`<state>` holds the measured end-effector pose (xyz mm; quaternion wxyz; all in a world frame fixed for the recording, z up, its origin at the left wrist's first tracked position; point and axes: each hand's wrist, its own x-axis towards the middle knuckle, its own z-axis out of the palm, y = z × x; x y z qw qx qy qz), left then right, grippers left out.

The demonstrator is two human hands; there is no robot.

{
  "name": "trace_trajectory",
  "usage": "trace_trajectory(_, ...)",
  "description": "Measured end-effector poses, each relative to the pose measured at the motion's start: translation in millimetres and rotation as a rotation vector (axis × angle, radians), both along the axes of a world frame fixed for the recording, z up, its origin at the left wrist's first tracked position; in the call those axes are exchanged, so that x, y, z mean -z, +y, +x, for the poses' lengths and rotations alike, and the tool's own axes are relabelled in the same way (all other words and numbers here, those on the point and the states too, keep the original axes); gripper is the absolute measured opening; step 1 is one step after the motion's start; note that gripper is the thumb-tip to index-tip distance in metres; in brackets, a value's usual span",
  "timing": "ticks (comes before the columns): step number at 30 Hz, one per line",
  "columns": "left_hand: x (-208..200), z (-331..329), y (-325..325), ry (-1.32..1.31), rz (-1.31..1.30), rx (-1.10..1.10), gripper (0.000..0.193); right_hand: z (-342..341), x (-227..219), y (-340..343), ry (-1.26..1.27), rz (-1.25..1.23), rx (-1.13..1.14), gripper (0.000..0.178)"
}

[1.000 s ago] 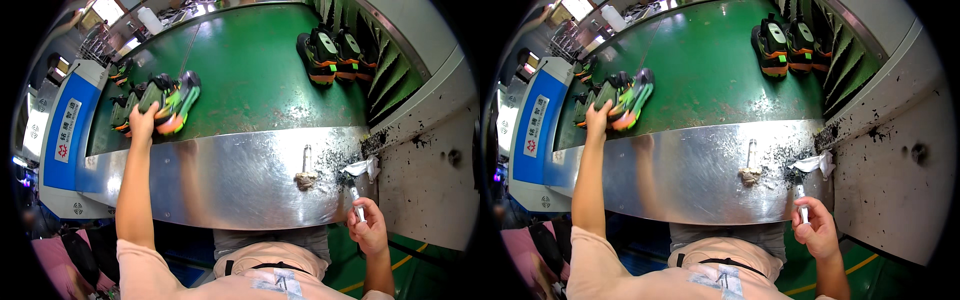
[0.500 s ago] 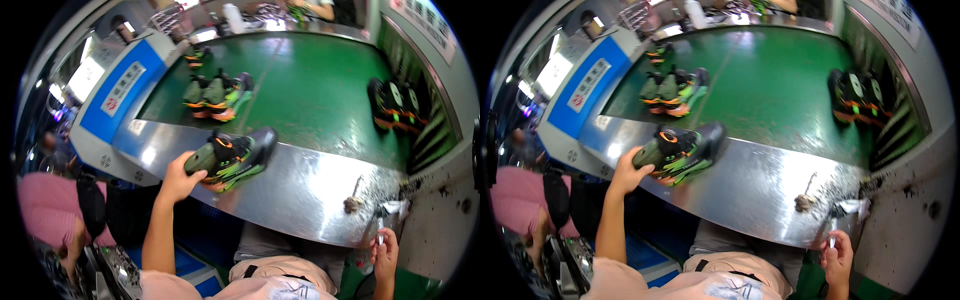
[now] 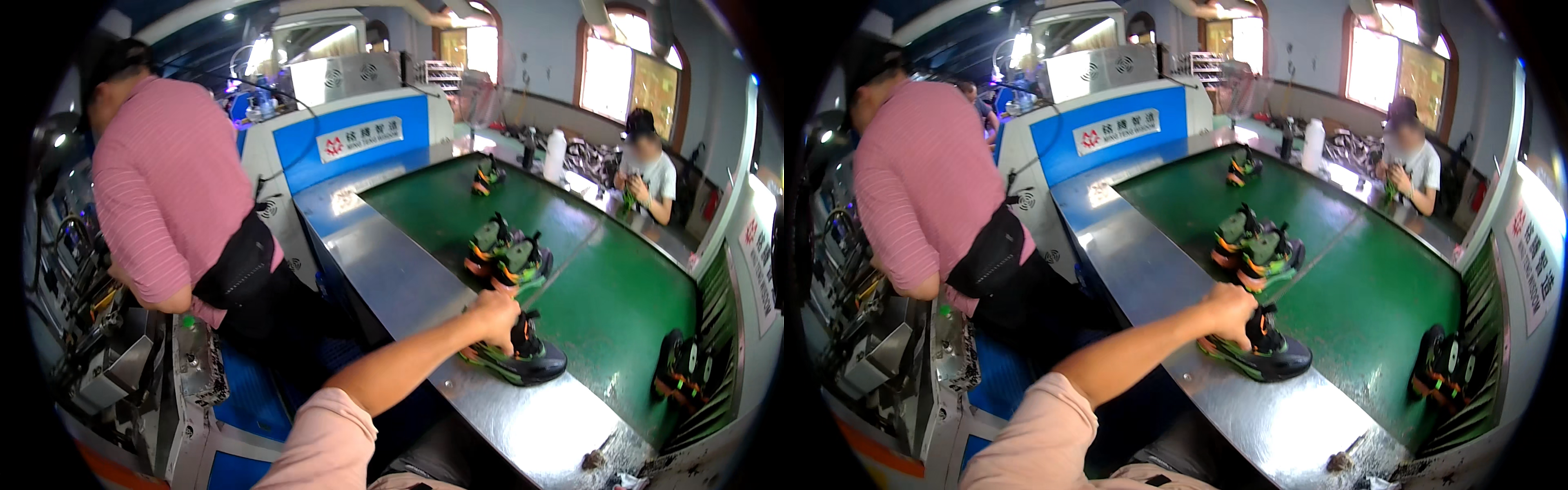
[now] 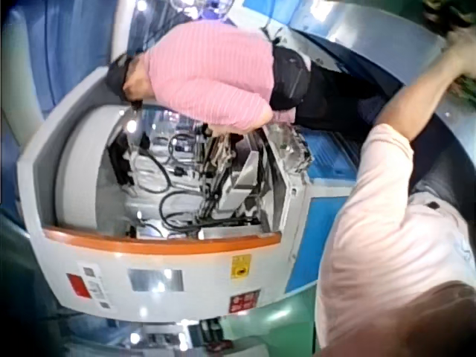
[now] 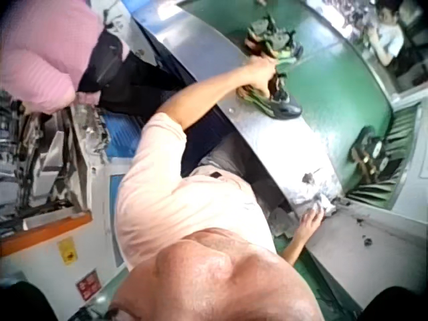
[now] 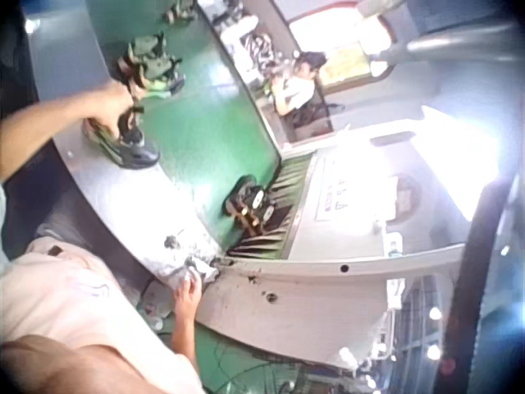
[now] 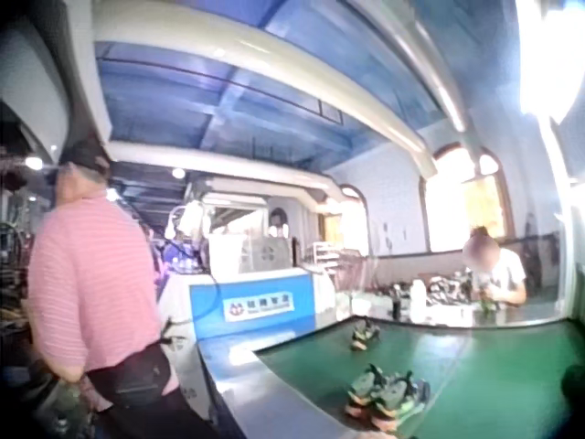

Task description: The person applies adhesive to the seams of several shoes using a syringe and a small sponge, handling them one at a time and placing them back on a conveyor belt.

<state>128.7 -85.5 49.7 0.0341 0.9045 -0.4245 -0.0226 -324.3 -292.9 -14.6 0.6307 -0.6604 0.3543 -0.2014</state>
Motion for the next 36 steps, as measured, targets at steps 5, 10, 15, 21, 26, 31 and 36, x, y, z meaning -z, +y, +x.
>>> trace_trajectory(5, 0, -27, 17, 0.080, -0.078, 0.130, 0.046, 17, 4, 2, 0.041, -0.028, 0.004, 0.029)
trace_trajectory(10, 27, -69, 35, -0.002, -0.728, 0.482, 0.040, 6, 21, -25, 0.114, -0.086, -0.023, 0.025)
trace_trajectory(15, 43, -117, 72, -0.127, -0.685, 0.349, 0.027, 26, -9, -3, 0.302, -0.182, -0.056, 0.024)
trace_trajectory(21, 53, -134, 72, -0.139, -0.608, 0.361, 0.013, 97, -82, 9, -0.120, 0.110, -0.059, 0.047)
trace_trajectory(26, 57, -129, 87, -0.140, -0.563, 0.357, 0.015, 219, -86, 44, -0.375, 0.613, -0.590, 0.075)
trace_trajectory(31, 53, -132, 92, -0.086, -0.527, 0.328, 0.016, 268, -78, 67, -0.061, 0.690, -0.673, 0.081)
trace_trajectory(36, 57, -131, 91, -0.035, -0.536, 0.338, 0.018, 280, -69, 71, 0.046, 0.712, -0.676, 0.081)
